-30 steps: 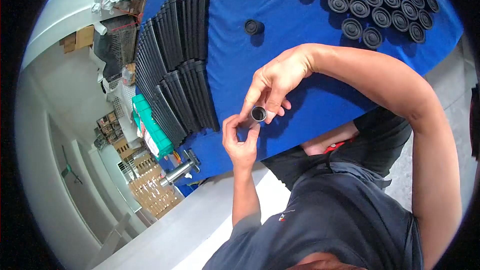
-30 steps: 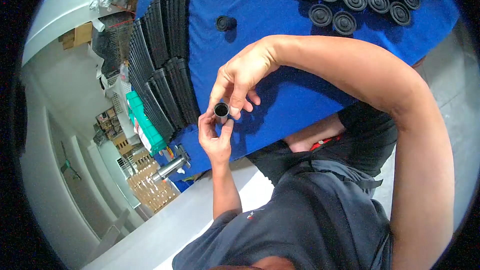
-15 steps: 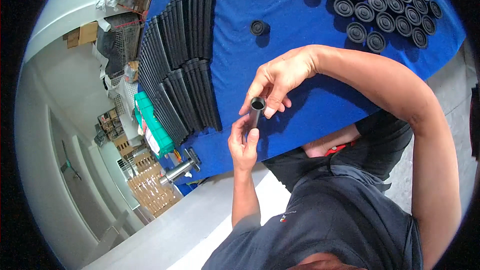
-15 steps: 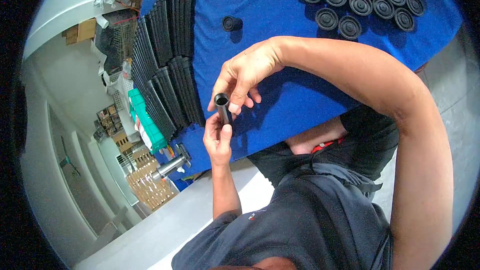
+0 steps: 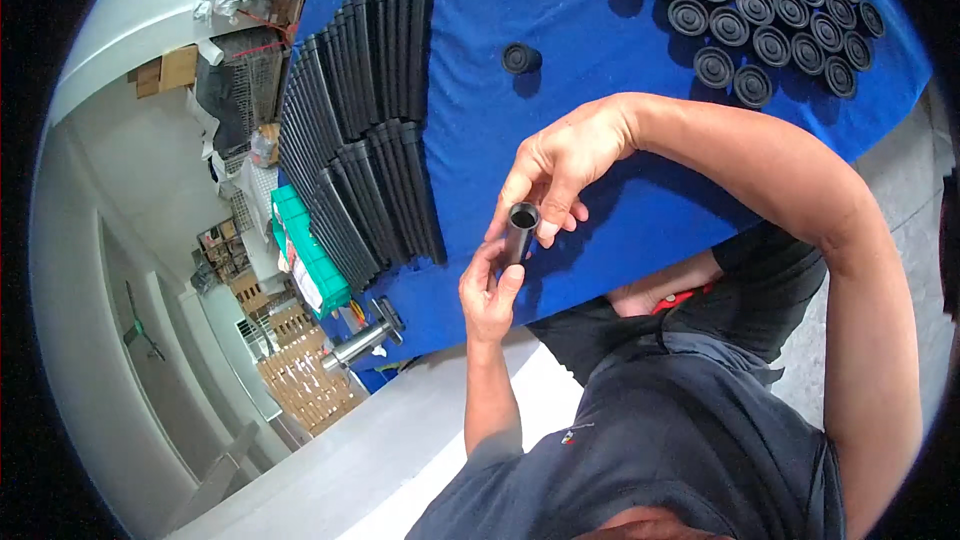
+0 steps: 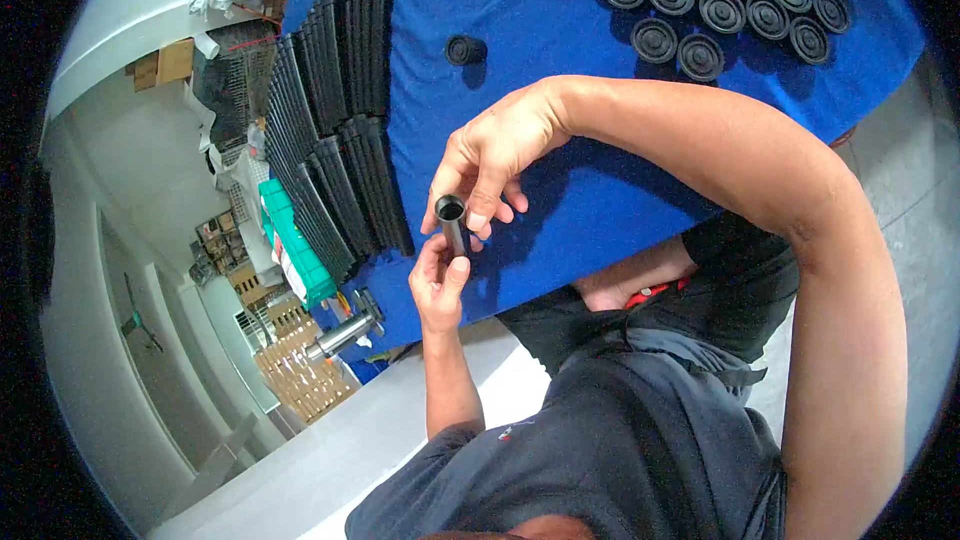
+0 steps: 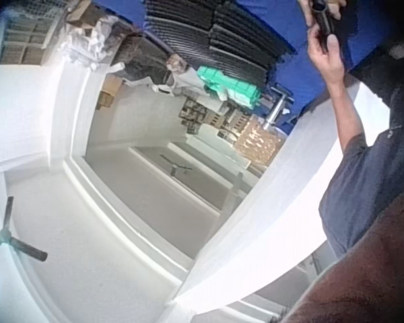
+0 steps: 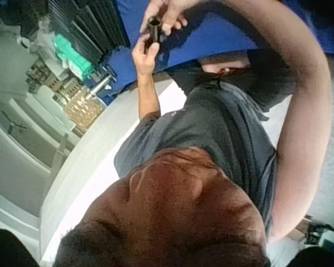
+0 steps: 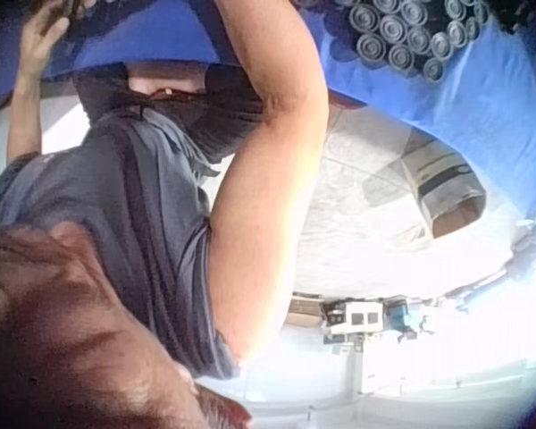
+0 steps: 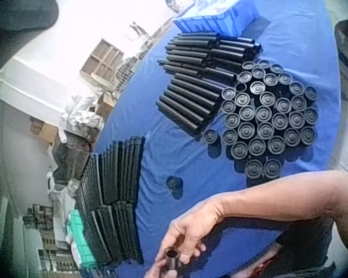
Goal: Manually assemble a cap onto a long cylindrical black part.
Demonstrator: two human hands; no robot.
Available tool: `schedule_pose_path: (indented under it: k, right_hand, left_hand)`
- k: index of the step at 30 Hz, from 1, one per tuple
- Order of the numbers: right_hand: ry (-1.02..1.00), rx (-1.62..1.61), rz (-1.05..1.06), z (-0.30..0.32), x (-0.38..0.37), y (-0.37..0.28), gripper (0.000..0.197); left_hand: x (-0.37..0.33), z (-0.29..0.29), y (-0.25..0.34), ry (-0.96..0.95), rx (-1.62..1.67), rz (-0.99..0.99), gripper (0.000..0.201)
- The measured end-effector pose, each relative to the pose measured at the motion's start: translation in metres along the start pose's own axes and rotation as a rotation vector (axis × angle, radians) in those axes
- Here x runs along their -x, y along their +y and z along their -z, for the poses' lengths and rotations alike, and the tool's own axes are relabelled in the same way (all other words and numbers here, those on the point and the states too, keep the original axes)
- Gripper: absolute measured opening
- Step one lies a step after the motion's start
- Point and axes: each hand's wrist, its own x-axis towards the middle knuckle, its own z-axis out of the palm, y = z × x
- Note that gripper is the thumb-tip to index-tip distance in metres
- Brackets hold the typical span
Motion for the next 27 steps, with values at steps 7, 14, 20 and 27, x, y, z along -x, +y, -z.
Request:
schedule_pose_path:
  k: [7,14,20,27]
  right_hand:
    - [0.029,-0.006,-0.026,-0.001,-0.001,-0.003,0.052]
    - [0.110,0.036,0.000,0.001,0.002,-0.008,0.061]
    - [0.313,0.276,-0.048,-0.002,-0.001,-0.006,0.074]
    - [0.529,0.049,0.114,0.001,0.000,-0.012,0.039]
  left_hand:
    - [-0.002,-0.006,-0.005,0.011,-0.173,-0.027,0.038]
    - [-0.014,-0.019,0.010,0.019,0.299,0.078,0.024]
    - [-0.055,-0.023,0.031,0.155,1.037,-0.243,0.035]
    - [-0.092,-0.036,0.016,0.179,1.054,-0.294,0.037]
